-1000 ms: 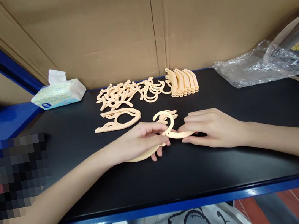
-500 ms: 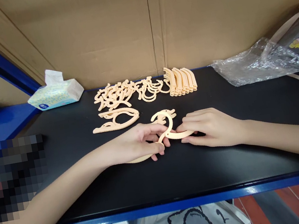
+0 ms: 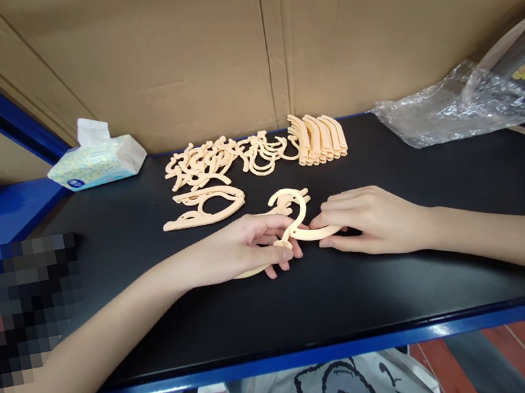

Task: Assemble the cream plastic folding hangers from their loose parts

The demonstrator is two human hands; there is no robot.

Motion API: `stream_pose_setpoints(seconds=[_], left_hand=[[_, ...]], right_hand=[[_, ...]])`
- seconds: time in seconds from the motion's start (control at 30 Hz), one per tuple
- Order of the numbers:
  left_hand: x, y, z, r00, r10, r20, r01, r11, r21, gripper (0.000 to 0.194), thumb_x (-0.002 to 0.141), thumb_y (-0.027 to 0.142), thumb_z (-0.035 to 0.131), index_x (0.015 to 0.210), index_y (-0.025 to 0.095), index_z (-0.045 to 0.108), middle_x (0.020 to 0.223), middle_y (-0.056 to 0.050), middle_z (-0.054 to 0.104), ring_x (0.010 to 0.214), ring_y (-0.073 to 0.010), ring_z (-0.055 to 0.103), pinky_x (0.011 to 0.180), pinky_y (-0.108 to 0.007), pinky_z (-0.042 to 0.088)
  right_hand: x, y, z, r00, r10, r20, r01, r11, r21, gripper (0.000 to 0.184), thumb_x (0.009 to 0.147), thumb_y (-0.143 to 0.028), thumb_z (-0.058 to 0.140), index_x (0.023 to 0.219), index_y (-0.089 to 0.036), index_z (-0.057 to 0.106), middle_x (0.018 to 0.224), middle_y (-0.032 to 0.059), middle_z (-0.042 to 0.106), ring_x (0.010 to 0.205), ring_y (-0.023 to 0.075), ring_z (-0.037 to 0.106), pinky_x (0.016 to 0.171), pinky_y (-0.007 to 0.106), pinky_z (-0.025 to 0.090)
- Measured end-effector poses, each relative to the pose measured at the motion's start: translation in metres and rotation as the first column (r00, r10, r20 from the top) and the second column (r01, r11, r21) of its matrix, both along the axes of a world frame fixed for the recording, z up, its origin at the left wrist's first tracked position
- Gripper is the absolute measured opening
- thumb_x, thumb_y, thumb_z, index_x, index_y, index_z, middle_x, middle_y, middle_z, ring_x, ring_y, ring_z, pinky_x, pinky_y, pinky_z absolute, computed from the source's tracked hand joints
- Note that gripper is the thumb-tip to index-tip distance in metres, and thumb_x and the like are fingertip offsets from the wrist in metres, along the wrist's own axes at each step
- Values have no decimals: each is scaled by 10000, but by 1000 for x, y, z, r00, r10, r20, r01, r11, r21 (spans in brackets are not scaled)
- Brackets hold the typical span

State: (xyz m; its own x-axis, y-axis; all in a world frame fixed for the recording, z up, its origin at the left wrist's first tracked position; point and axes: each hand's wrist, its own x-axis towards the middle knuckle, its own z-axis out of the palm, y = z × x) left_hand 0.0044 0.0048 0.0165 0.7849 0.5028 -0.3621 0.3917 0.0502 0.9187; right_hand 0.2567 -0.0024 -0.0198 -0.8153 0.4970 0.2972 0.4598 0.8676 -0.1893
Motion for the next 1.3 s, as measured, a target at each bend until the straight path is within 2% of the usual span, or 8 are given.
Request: stream_pose_setpoints(seconds=[0.5, 1.3], left_hand=[[3, -1, 1, 1000, -13, -13, 14, 996, 86, 229, 953, 238, 530, 1149, 119, 548, 883, -10, 592, 775, -85, 576, 639, -155, 515], [3, -3, 2, 1000, 6, -27, -4, 997, 80, 222, 948, 279, 520, 1122, 150, 566, 963, -22, 619, 776, -92, 593, 654, -185, 517]], right_hand=[[0, -1, 1, 1000, 13, -5, -13, 1000, 18, 230, 989, -313, 452, 1049, -165, 617, 808, 29, 647, 718, 143, 571, 646, 256, 406], [0, 1, 2, 1000, 27, -9, -27, 1000, 7, 199, 979, -283, 470, 1045, -155, 606, 794, 18, 629, 703, 138, 564, 649, 256, 415]])
